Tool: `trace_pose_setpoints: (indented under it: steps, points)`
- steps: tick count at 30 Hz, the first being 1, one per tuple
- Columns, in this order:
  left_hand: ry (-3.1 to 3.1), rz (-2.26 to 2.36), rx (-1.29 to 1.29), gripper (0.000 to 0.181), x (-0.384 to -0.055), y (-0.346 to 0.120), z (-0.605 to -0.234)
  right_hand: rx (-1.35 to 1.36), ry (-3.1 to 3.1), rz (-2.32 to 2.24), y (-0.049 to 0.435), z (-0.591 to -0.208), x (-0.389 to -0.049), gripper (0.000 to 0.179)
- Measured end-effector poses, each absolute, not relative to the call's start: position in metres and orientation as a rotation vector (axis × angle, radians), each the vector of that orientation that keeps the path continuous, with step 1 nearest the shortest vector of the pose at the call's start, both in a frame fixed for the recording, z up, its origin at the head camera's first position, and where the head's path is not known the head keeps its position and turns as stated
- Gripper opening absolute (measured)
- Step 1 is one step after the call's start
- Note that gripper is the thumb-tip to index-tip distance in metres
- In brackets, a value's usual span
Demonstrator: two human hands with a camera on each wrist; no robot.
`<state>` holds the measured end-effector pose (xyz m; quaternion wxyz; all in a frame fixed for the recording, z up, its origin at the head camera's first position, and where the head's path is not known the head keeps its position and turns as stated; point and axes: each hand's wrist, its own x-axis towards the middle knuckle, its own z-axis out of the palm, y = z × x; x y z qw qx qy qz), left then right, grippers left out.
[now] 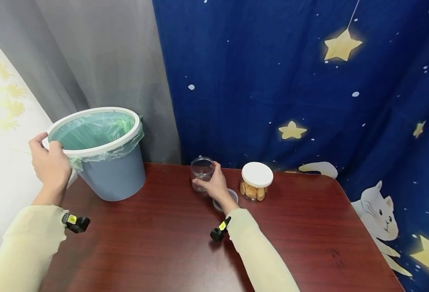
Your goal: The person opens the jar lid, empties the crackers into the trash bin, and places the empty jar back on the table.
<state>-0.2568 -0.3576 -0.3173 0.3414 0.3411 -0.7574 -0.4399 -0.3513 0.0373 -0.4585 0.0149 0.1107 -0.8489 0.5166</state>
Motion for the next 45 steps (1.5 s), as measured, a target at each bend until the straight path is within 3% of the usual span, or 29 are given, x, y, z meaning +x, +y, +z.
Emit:
trace_pose_setpoints:
  steps: [7,20,26,36,45]
  points:
    - [-1.998,-1.17,0.876,0.057,-0.257,-0.356,-0.317,0.303,-2.691,1.464,0.052,-0.45,-0.34,0.119]
    - [-1.975,-1.203,0.869,0.056,-0.257,-0.359,-0.317,0.529,-2.363,1.631,0.108,-0.424,-0.296,0.104]
    - [-2.009,-1.189,0.858,0.057,-0.255,-0.358,-0.315,0.438,-2.285,1.398,0.134,-0.418,-0.282,0.097]
    - [-1.966,-1.251,0.821,0.055,-0.257,-0.359,-0.314,0.222,-2.251,1.315,0.167,-0.431,-0.292,0.107]
    - [-1.725,-1.017,0.533,0.057,-0.249,-0.333,-0.308,0.093,-2.26,1.426,0.193,-0.444,-0.306,0.114]
